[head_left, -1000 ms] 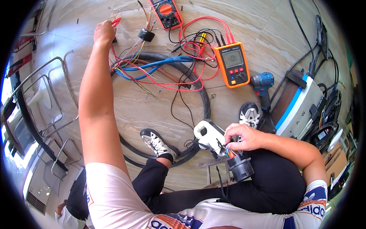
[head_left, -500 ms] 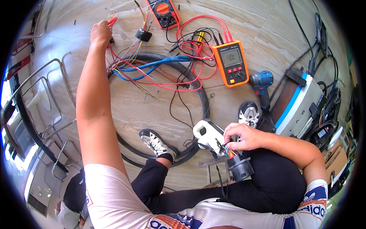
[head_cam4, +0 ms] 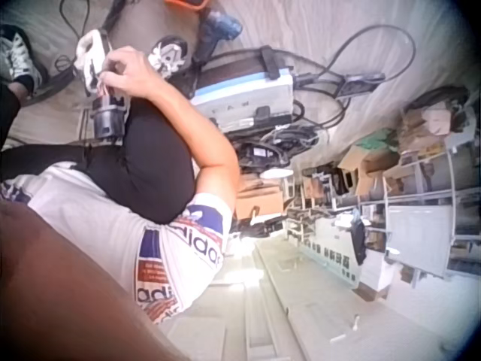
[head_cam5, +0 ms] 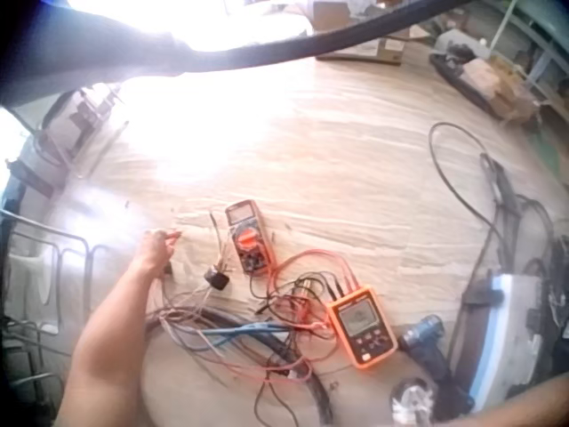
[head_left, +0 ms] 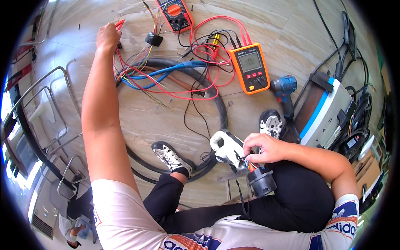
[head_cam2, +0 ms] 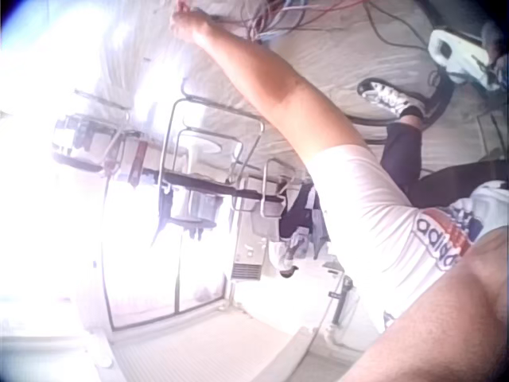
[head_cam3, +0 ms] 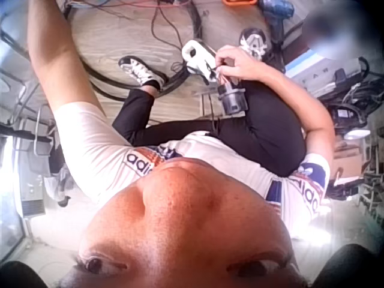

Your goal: The person manipulates wires and components of a large connector, using a multimeter to test electrical connections while holding and organizing various colored wires.

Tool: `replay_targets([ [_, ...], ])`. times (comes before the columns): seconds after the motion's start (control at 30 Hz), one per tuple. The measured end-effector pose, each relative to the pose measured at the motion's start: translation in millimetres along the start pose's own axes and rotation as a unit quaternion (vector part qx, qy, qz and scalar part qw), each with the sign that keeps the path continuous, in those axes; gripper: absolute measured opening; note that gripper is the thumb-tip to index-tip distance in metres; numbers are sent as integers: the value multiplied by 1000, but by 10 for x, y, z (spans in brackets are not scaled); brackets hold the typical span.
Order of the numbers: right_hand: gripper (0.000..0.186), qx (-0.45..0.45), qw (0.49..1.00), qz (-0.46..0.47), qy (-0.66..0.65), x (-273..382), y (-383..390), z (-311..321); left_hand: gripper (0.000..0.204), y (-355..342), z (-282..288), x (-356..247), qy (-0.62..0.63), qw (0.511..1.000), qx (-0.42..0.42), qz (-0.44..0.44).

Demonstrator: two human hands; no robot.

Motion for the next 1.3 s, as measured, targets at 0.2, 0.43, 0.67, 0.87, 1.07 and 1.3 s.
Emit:
replay_targets([
  [0.2, 15, 20, 1000, -10, 0, 22, -26, 27, 30, 95, 69, -4, -13, 1000, 9, 4],
  [0.43, 19, -1, 1000, -5, -7, -14, -1, -4, 31, 99, 64, -71, -18, 999, 14, 32],
  [0.67, 19, 0, 1000, 0, 1, -21, -10, -24, 35, 109, 1, 81, 18, 996, 42, 73],
  [0.87, 14, -5, 1000, -13, 7, 3, -3, -34, 43, 682, 192, 85, 149, 981, -46, 113],
  [1.07, 18, -30, 999, -25, -3, 41, 37, -64, 50, 1926, -51, 315, 525, 821, -158, 158],
  [1.3, 17, -54, 998, -17, 23, -33, 27, -109, 37, 2405, 232, 123, 350, 914, -194, 70],
])
Point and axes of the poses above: each hand's wrist, its own y-axis away from the middle knuckle, its own z-axis out of the back of the hand, x = y × z, the point moved 2 cm from there along -y, towards the middle knuckle, and after that the axes turned 7 degrees about x, right-handed, at the moved point
